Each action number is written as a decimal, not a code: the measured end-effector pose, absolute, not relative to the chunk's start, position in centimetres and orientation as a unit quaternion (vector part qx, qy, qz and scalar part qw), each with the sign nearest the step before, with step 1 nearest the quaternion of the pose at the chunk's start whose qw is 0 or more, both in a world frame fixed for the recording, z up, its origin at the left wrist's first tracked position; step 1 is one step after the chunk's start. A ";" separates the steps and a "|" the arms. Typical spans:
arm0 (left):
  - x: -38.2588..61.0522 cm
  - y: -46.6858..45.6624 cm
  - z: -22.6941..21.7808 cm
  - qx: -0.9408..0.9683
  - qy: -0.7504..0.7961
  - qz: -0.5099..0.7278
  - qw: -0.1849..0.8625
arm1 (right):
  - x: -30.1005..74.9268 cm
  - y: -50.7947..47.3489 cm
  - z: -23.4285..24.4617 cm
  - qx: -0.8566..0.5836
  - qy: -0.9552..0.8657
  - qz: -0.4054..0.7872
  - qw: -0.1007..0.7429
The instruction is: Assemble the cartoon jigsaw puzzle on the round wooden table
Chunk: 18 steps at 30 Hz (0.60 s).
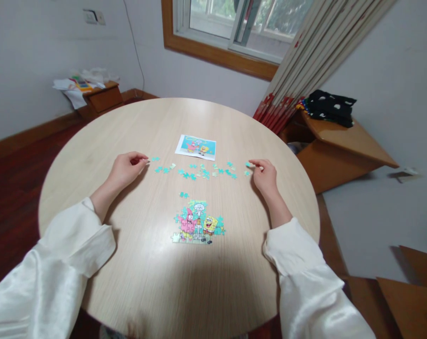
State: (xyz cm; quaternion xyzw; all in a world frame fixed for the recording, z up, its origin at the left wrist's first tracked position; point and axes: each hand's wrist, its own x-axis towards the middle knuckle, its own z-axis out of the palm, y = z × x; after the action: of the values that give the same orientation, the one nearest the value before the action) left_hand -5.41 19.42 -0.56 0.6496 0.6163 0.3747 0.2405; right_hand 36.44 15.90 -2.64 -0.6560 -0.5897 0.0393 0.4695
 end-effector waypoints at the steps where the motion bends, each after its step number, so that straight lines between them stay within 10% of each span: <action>1: -5.4 19.4 -0.6 0.649 0.617 0.374 0.239 | 36.4 15.9 -2.6 -0.656 -0.590 0.042 0.468; 18: -5.4 19.5 -0.7 0.649 0.625 0.368 0.230 | 37.5 16.0 -2.8 -0.674 -0.564 0.046 0.475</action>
State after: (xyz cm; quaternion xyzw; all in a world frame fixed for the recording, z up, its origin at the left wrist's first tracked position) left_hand -5.42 19.47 -0.68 0.6490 0.6253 0.3675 0.2297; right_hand 37.48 16.01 -2.77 -0.6739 -0.5640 0.0456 0.4751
